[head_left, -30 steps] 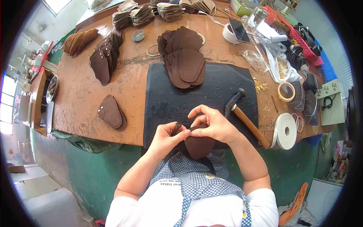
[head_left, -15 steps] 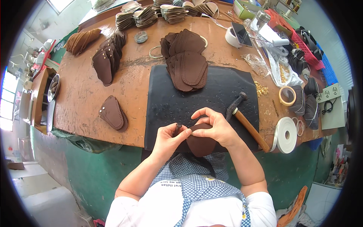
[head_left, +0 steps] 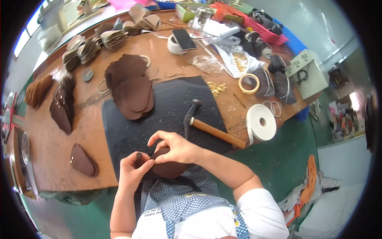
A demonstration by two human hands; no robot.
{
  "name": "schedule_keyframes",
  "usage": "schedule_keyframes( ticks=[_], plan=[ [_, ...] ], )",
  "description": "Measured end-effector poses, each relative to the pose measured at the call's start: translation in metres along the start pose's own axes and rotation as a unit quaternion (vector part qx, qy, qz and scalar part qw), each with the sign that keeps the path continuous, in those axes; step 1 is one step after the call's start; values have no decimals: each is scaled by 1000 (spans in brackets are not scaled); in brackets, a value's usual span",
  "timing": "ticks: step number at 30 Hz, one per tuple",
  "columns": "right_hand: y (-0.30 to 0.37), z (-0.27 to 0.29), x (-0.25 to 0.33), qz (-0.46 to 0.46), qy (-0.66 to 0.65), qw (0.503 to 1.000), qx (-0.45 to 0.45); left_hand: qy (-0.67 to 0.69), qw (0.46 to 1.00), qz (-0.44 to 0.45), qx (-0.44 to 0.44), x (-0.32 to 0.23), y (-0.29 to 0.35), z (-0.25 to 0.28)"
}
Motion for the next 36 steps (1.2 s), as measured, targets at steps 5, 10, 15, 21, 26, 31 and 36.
schedule_keyframes(
  ticks=[5, 10, 15, 21, 26, 31, 36],
  plan=[
    [25, 18, 18, 83, -10, 993, -87, -124, 985, -76, -94, -38, -1, 5],
    [90, 156, 46, 83, 147, 903, -395, -346, 835, -383, -190, -122, 23, 18],
    [121, 294, 23, -52, 417, 738, -528, -612, 664, -429, -22, -83, 12, -19],
    [92, 310, 27, -64, 485, 721, -491, -640, 680, -354, 47, -9, 18, -26],
    [84, 314, 15, -131, 489, 724, -468, -605, 731, -313, -35, 5, 31, -31],
    [78, 321, -4, -109, 526, 715, -447, -601, 747, -275, -76, 16, 42, -33],
    [114, 369, -18, -112, 454, 744, -477, -597, 757, -256, -66, 18, 35, -37]
  ],
)
Point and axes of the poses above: each hand's wrist, its own y-axis away from the middle knuckle, its own z-axis out of the back of the hand, x = y × z, the point moved 6 cm from there along -y, towards the middle knuckle, and after that the axes turned 15 degrees about x, right-handed, at the moved point
